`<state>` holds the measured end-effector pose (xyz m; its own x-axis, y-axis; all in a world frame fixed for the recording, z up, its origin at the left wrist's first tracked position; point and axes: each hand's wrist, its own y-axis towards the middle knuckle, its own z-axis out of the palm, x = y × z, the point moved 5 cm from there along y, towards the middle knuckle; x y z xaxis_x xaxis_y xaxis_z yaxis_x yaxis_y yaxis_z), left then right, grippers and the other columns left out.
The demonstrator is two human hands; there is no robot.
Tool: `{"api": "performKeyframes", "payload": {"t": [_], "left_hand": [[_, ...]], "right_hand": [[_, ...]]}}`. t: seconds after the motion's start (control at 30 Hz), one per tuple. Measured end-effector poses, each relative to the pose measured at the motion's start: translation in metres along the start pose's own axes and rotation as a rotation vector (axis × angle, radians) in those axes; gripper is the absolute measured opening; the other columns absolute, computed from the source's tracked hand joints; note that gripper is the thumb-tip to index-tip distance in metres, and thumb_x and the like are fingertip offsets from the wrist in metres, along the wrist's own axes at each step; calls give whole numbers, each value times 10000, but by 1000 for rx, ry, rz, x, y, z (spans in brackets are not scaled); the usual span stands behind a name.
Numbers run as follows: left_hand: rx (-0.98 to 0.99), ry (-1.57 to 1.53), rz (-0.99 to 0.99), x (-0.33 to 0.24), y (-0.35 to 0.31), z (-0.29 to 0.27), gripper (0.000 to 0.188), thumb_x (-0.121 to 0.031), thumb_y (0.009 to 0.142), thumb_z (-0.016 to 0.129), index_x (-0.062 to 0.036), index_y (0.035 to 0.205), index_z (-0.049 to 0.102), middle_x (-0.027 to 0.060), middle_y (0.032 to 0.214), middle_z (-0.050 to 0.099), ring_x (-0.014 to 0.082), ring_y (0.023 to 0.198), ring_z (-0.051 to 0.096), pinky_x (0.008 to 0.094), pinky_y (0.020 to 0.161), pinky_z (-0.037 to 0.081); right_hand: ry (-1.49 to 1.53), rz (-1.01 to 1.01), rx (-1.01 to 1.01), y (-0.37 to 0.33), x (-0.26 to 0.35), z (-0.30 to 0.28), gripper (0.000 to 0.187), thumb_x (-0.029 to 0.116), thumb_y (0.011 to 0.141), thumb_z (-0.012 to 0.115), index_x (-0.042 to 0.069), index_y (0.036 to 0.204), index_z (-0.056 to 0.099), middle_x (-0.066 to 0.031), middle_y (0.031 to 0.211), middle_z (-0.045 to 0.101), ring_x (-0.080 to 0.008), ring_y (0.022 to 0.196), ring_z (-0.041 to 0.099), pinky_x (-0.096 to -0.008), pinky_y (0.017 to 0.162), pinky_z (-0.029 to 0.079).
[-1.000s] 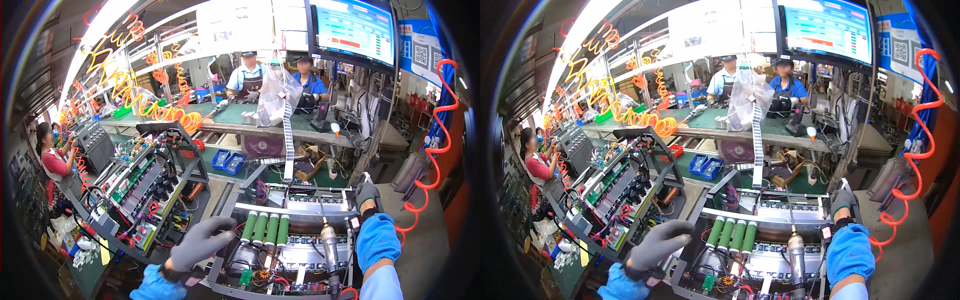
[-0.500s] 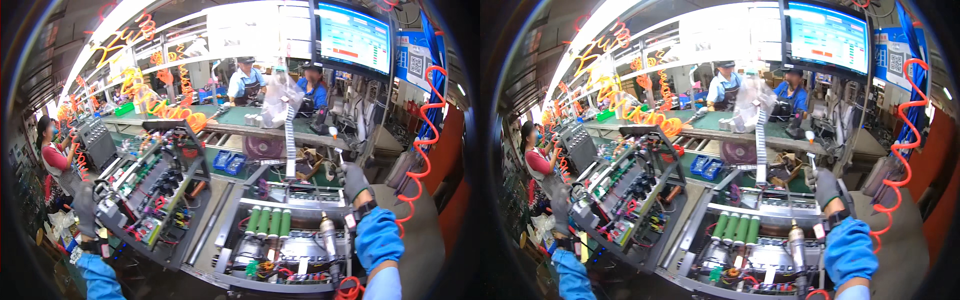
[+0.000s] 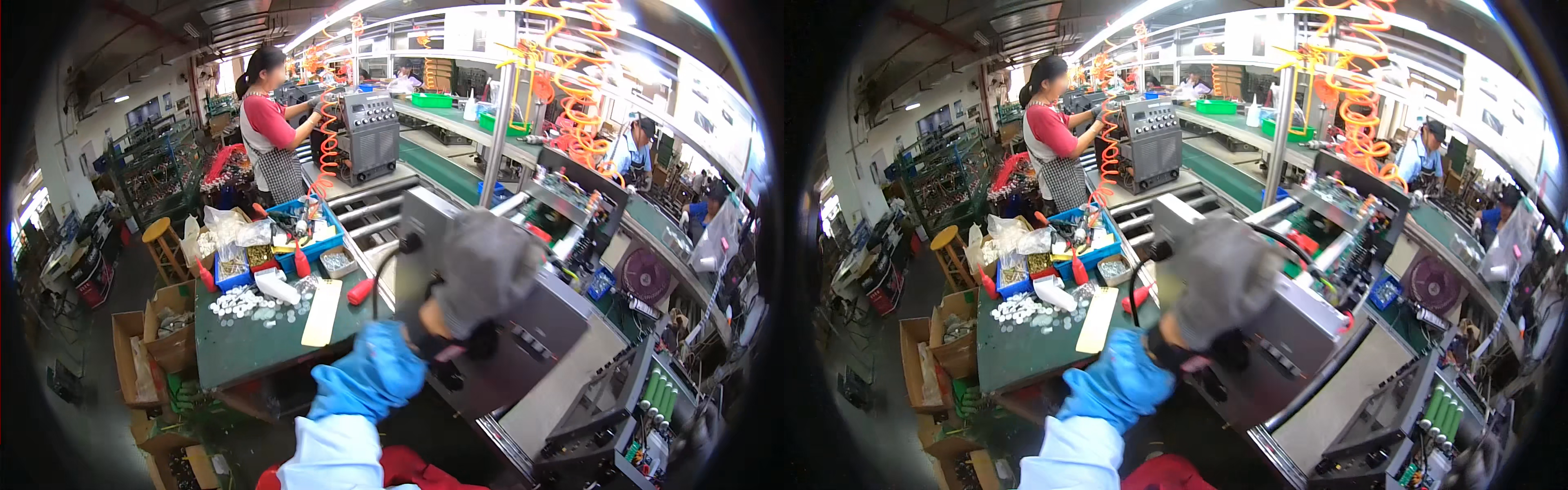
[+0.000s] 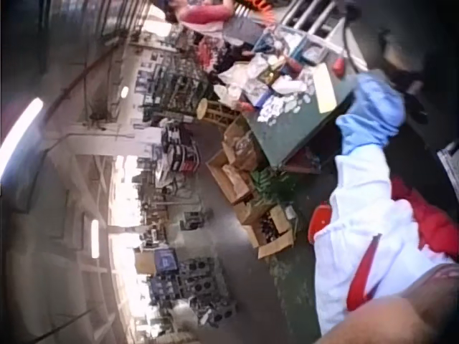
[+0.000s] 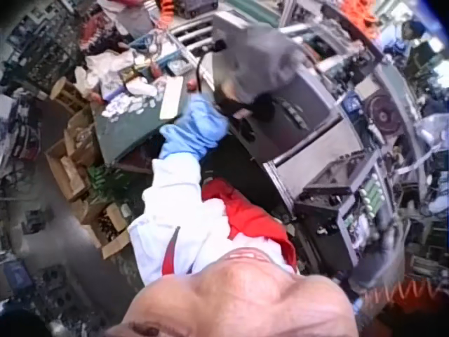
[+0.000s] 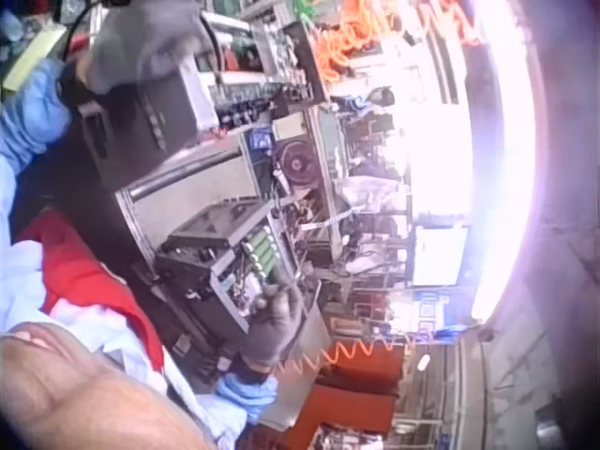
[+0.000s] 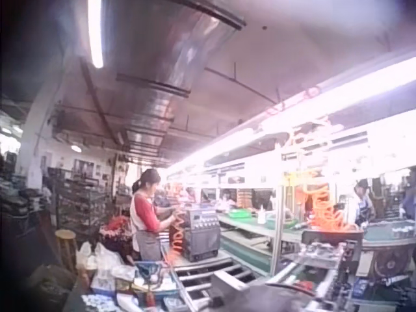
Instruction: Assembling, wiring, and labeling industrial power inverters on an assembly line.
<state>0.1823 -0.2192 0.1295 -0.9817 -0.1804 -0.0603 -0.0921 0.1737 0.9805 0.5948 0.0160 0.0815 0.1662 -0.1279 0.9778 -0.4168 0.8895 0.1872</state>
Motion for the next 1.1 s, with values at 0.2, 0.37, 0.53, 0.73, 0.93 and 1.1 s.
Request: {"api": "performKeyframes", "payload": {"t": [0.2, 0.37, 0.53, 0.73, 0.93, 1.1], "left_hand": [[-78, -104, -5, 4, 15, -15, 232, -224, 857, 634, -106, 665, 582, 57, 641, 500, 247, 643, 535, 376, 708, 376], [-62, -105, 36, 6, 18, -15, 222, -228, 844, 643, -90, 678, 589, 55, 638, 498, 249, 632, 534, 373, 704, 380], [-52, -43, 17, 8, 10, -4, 206, -235, 824, 632, -91, 679, 609, 53, 630, 514, 258, 612, 544, 382, 720, 407], [20, -48, 12, 10, 6, 5, 222, -245, 826, 628, -81, 683, 582, 67, 635, 498, 260, 627, 543, 401, 817, 424], [98, -169, 27, 12, 4, 2, 107, -212, 794, 652, -106, 796, 655, 63, 751, 618, 270, 699, 605, 422, 738, 434], [189, -171, 44, 9, 11, 1, 164, -190, 892, 558, -62, 800, 603, 117, 734, 575, 321, 683, 557, 430, 705, 414]], "right_hand": [[15, 36, -74, -64, -12, 140, 200, 108, 983, 573, 30, 1166, 599, -77, 1011, 645, -148, 804, 581, -264, 724, 484], [290, 56, 159, -52, -11, 228, 231, 67, 963, 569, 21, 1188, 596, -102, 984, 644, -171, 817, 591, -294, 728, 495], [378, -293, 562, -43, -18, 272, 263, 27, 955, 525, 4, 1210, 586, -154, 1003, 648, -221, 796, 589, -320, 680, 492], [279, -329, 613, -40, -28, 291, 254, 24, 957, 526, -32, 1199, 575, -184, 1000, 647, -211, 779, 589, -322, 681, 496], [284, -401, 399, -46, -38, 294, 321, 108, 942, 578, -56, 1213, 530, -91, 845, 620, -142, 611, 584, -252, 518, 504], [154, -373, 467, -56, -43, 294, 349, -27, 917, 570, -20, 1266, 562, -142, 1070, 660, -174, 935, 654, -288, 817, 516]]}}
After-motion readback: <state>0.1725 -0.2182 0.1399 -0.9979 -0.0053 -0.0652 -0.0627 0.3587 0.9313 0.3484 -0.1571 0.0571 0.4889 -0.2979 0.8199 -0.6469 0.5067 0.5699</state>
